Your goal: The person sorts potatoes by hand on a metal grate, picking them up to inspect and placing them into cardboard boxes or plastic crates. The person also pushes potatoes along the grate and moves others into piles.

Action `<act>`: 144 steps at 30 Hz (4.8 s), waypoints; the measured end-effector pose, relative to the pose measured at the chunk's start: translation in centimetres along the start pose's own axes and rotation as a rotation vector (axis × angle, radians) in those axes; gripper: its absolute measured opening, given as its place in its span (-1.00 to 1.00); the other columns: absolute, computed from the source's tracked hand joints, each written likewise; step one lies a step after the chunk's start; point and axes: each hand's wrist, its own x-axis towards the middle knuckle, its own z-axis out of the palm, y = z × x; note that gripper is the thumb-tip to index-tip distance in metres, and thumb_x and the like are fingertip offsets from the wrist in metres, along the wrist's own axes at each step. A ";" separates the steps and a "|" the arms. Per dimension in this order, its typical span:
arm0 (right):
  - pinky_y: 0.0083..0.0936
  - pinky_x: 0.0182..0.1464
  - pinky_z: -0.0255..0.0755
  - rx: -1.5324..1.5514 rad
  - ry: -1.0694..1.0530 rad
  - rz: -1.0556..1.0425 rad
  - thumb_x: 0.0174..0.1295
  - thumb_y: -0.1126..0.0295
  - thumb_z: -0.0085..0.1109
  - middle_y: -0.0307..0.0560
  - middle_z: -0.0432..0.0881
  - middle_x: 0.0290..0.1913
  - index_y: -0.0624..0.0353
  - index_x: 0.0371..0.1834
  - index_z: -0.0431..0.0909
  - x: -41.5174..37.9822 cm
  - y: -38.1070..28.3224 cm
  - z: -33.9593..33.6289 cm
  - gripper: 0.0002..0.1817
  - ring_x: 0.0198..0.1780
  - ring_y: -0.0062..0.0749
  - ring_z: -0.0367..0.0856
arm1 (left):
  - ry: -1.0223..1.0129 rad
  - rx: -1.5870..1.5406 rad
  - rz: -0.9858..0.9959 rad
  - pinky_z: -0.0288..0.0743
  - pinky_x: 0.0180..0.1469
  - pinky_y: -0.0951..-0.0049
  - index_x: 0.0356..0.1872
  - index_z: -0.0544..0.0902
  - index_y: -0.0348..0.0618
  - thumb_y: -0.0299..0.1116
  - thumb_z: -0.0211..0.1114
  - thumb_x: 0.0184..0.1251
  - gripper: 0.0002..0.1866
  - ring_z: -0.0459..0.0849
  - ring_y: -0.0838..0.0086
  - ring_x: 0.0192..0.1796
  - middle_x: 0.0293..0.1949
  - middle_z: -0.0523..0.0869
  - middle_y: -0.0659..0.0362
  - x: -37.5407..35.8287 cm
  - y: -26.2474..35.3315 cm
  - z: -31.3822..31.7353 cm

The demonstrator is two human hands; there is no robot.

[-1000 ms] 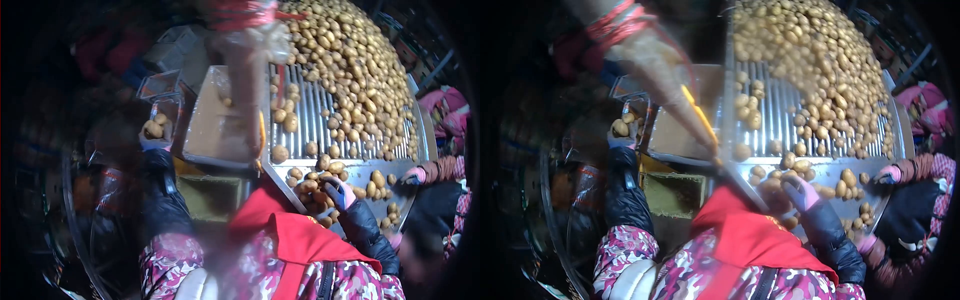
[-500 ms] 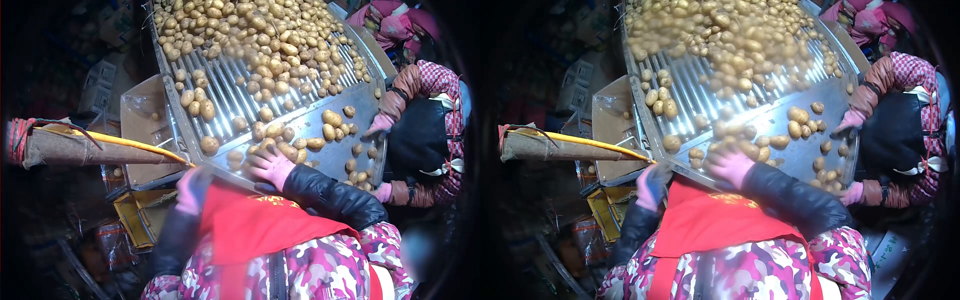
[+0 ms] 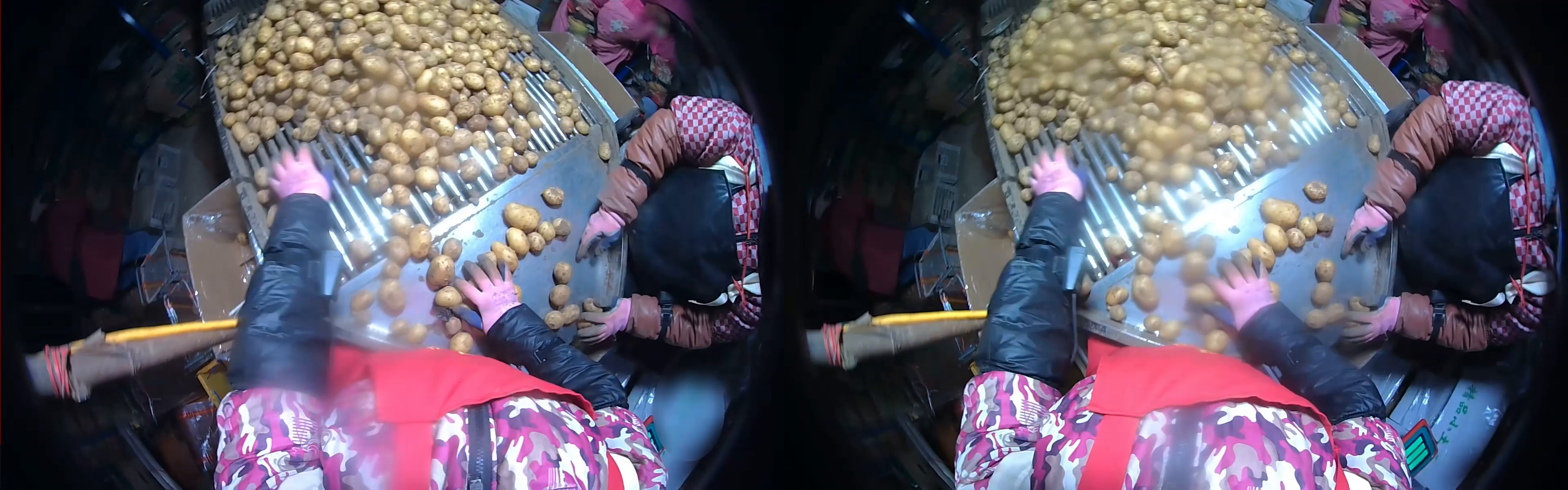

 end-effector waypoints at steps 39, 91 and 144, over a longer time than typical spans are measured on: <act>0.28 0.53 0.11 0.091 0.136 0.058 0.14 -0.17 0.33 0.08 0.54 0.34 0.10 0.21 0.60 0.9 3.9 1.4 -0.30 0.51 0.17 0.33 | -0.308 -0.374 0.289 0.59 0.23 0.15 0.01 0.71 -0.15 -0.28 0.54 0.17 -0.61 0.72 0.02 0.13 0.00 0.73 -0.08 -2.9 3.9 1.7; -0.13 0.12 0.65 -0.049 -0.429 0.221 0.23 0.16 0.30 0.18 0.80 -0.01 0.13 0.06 0.77 12.7 -1.3 -2.2 -0.59 0.08 0.03 0.80 | -0.577 -0.091 0.860 0.60 0.15 0.04 0.15 0.69 -0.04 -0.11 0.26 0.44 -0.62 0.72 0.00 0.14 0.11 0.72 -0.05 -14.6 3.2 -4.6; -0.58 -0.21 0.54 0.714 -0.264 -0.031 0.19 0.32 0.59 -0.23 0.73 -0.30 0.17 0.33 0.64 9.2 -15.5 -6.4 -0.39 -0.33 -0.70 0.61 | -1.177 -2.605 -0.597 0.64 0.10 0.24 0.22 0.51 0.03 -0.04 0.22 0.63 -0.65 0.67 0.42 0.00 0.04 0.68 0.21 -31.8 -10.4 -6.8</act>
